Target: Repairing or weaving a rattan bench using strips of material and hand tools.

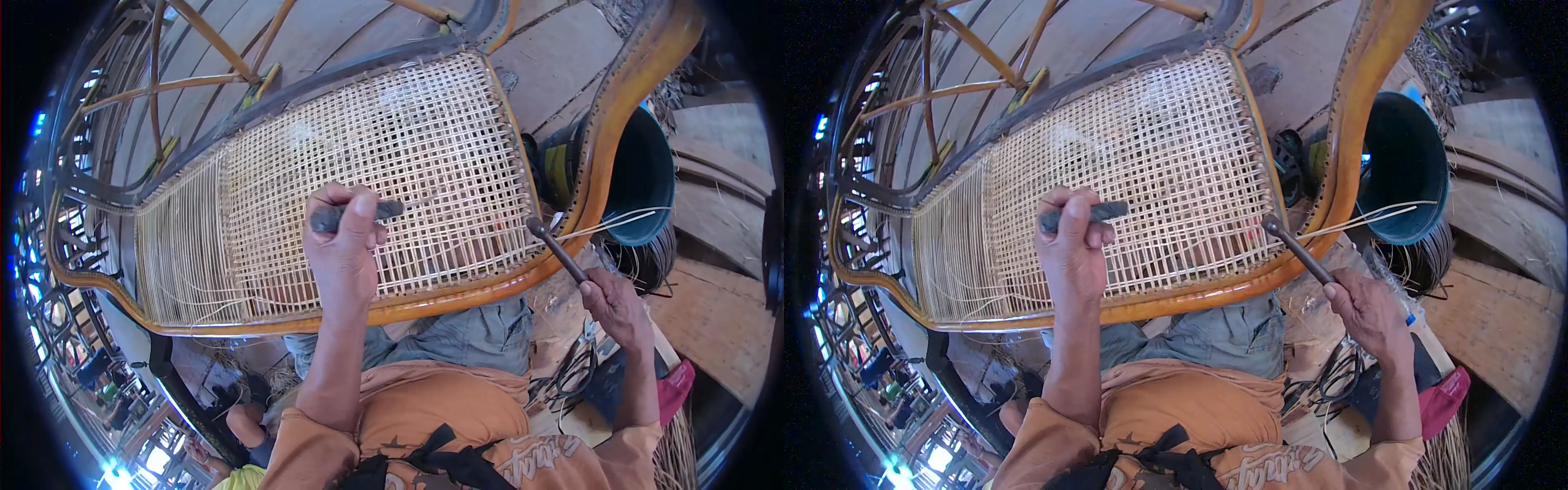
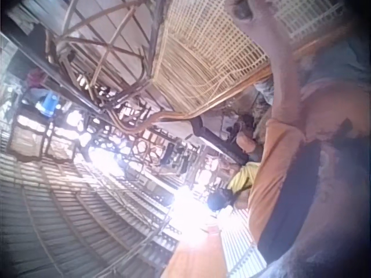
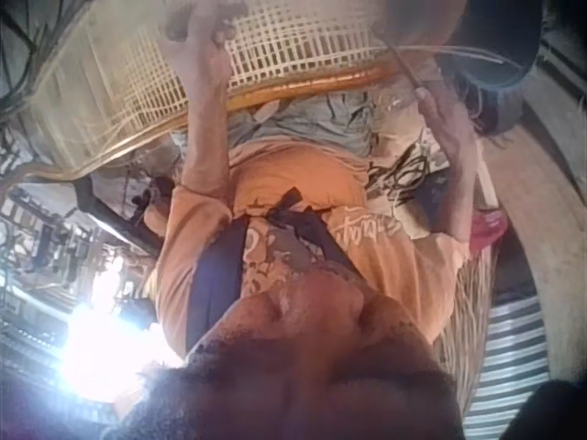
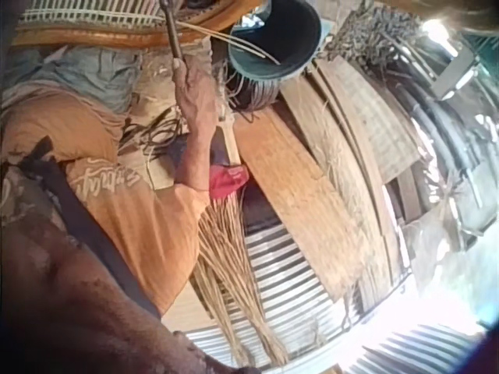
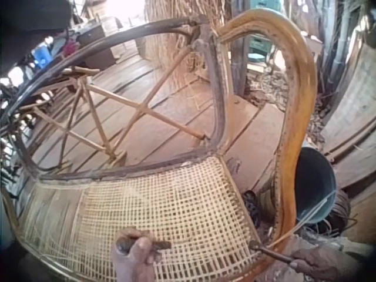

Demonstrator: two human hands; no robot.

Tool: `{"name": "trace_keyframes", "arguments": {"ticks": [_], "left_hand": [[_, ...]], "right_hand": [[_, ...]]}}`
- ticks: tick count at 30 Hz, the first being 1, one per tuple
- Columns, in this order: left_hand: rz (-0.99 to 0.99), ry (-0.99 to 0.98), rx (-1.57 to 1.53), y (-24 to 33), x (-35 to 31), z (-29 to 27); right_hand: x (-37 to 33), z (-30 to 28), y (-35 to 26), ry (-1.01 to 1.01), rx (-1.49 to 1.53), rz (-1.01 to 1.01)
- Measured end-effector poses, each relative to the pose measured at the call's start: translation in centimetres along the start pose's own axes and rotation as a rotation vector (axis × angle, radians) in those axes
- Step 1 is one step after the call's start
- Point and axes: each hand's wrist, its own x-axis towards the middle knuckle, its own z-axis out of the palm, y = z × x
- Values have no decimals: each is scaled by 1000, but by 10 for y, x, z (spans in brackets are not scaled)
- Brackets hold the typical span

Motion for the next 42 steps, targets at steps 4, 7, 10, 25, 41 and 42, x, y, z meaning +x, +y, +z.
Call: {"name": "trace_keyframes", "arguments": {"ticks": [4,7,10,25,41,42], "left_hand": [[-82,-73,261,-10,-11,2],[-148,-99,434,-14,-13,8],[-183,-84,549,-12,-8,10],[-118,-223,652,-14,-12,27],[-99,-50,731,-9,1,10],[-49,-71,722,-11,2,11]], "right_hand": [[-1,4,-7,45,-77,-164],[-5,1,-17,20,-34,-211],[1,1,-28,16,-47,-304],[38,-10,-86,-31,-415,-463],[37,1,-95,-126,-334,-543],[40,2,-95,-155,-328,-542]]}}
